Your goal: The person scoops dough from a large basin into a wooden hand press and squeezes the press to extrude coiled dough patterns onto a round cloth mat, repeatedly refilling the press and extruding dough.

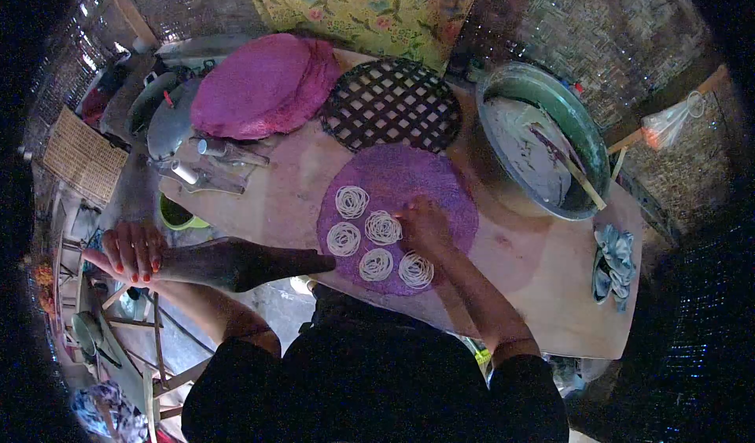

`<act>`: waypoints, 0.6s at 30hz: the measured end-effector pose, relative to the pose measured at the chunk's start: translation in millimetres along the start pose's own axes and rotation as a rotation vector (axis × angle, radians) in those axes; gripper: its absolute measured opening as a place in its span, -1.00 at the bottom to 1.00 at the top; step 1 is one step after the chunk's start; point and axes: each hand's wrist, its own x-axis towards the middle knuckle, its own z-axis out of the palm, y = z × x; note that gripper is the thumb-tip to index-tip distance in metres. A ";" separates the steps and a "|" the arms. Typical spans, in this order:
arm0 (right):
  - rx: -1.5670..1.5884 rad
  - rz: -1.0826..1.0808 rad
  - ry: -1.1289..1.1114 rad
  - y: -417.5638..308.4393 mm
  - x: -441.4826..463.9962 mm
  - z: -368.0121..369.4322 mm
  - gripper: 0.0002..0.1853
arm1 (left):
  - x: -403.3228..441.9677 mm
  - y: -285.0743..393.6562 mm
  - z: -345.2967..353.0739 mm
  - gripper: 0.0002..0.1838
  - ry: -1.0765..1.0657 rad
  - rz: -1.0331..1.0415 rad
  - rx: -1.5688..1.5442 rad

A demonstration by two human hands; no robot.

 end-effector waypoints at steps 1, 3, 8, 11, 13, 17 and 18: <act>-0.017 -0.018 -0.010 -6.5 2.4 -5.4 -0.82 | 2.3 -0.6 0.2 -0.31 -0.033 -0.005 -0.006; -0.038 -0.040 -0.019 -6.7 4.2 -11.5 -0.84 | 3.6 -0.1 -0.2 -0.32 -0.066 -0.003 -0.012; -0.022 0.040 -0.221 1.5 -14.4 -23.0 -0.93 | 3.3 1.6 2.1 -0.32 -0.003 -0.021 -0.035; -0.133 0.000 -0.157 1.3 -23.3 -14.7 -0.91 | 6.2 -7.8 -2.7 -0.30 -0.034 -0.035 -0.057; -0.039 0.009 -0.117 2.5 -25.0 -9.7 -0.89 | 14.8 -20.7 0.5 -0.29 -0.024 -0.045 -0.073; 0.112 -0.001 -0.054 6.6 -30.3 -8.4 -0.82 | 25.1 -40.9 0.3 -0.24 -0.010 -0.086 -0.116; 0.112 -0.001 -0.050 5.7 -30.3 -9.6 -0.82 | 27.8 -44.2 0.6 -0.23 -0.018 -0.100 -0.118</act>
